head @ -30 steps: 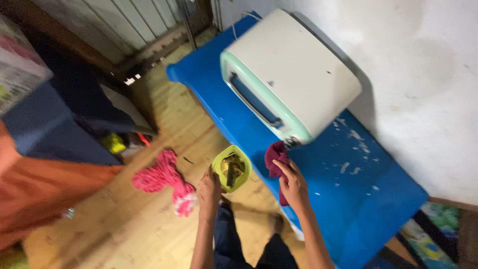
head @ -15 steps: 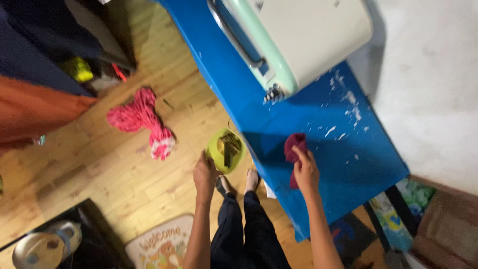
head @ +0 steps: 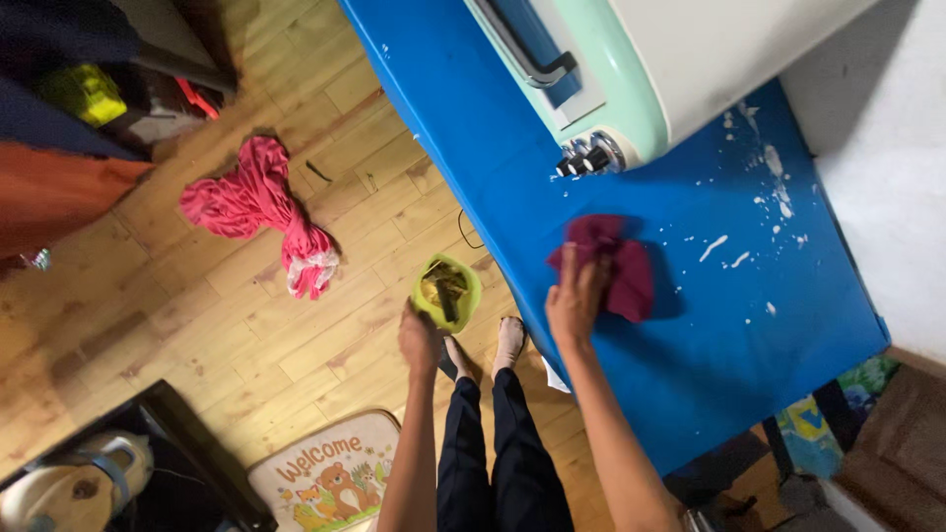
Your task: The person wipes a blue table surface with a red cloth, removing white residue. They briefly move to a black table to handle a green bowl containing food scraps before returning to continue wiping the blue table around a white appliance.
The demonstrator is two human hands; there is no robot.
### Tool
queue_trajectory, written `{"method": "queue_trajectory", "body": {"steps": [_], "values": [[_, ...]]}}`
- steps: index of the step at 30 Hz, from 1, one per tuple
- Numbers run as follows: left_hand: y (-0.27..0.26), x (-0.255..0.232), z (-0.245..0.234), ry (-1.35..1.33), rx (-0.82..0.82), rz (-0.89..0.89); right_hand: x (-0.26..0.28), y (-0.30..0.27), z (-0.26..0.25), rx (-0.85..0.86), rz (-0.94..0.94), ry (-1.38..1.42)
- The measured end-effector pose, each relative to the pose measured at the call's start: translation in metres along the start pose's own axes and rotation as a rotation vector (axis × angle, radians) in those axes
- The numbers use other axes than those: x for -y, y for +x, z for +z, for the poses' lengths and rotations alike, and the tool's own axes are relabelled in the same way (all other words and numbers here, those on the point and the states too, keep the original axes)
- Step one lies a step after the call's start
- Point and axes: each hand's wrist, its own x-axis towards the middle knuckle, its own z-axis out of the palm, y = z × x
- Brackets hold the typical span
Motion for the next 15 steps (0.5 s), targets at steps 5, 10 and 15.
{"method": "queue_trajectory", "body": {"steps": [5,10,15], "values": [[0.008,-0.016,0.047,0.014,0.11,-0.031,0.012,0.027,-0.022,0.086,-0.144,0.232],[0.012,-0.036,0.051,0.016,0.066,0.033,-0.025,0.075,-0.044,-0.026,0.066,0.11],[0.021,-0.049,0.04,-0.053,0.13,-0.046,0.003,0.075,-0.007,-0.061,0.097,-0.036]]}}
